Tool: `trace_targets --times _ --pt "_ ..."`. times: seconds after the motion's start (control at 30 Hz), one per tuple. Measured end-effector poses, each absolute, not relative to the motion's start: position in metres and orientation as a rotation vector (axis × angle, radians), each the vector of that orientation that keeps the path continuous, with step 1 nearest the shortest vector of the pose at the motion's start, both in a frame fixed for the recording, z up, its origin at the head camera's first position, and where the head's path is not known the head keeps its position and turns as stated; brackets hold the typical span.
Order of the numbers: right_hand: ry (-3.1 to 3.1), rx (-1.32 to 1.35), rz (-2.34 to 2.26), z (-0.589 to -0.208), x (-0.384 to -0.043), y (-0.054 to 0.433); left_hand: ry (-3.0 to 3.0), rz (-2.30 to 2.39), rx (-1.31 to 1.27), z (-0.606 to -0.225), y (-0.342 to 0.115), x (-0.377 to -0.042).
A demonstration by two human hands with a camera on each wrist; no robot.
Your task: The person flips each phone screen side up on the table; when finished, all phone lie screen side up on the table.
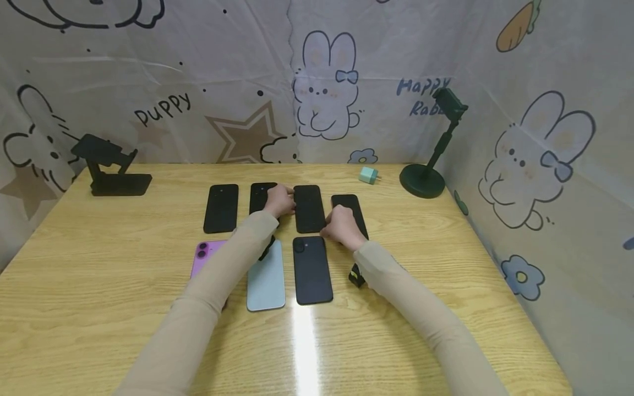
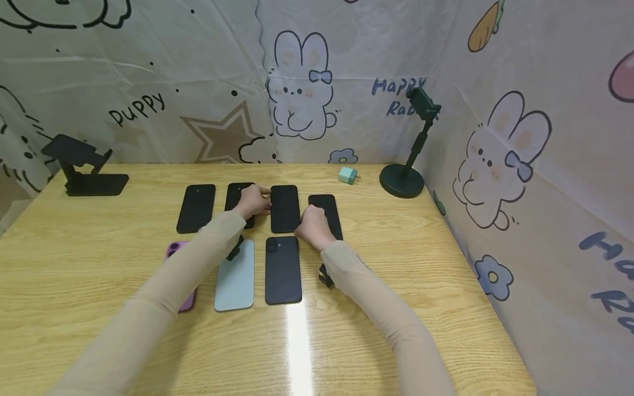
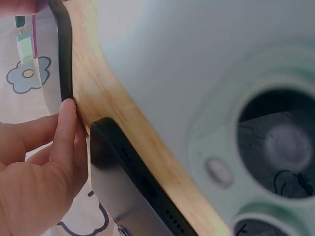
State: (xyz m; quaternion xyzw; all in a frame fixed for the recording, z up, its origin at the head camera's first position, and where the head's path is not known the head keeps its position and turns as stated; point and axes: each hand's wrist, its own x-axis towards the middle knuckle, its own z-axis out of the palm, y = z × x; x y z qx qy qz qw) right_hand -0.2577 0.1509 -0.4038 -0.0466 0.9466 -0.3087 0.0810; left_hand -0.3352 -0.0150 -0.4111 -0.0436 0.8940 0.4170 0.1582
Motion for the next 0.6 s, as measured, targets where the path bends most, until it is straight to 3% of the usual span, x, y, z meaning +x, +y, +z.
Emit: trace_targets --times 0.17,0.6 --pt "2.828 -0.136 -0.926 -0.403 -0.257 0.15 2.576 1.204 -0.098 -0.427 -0.017 -0.346" --pt "2.826 -0.093 -0.916 -0.403 -0.259 0.15 2.6 1.17 -0.084 -0.404 -0.017 -0.323"
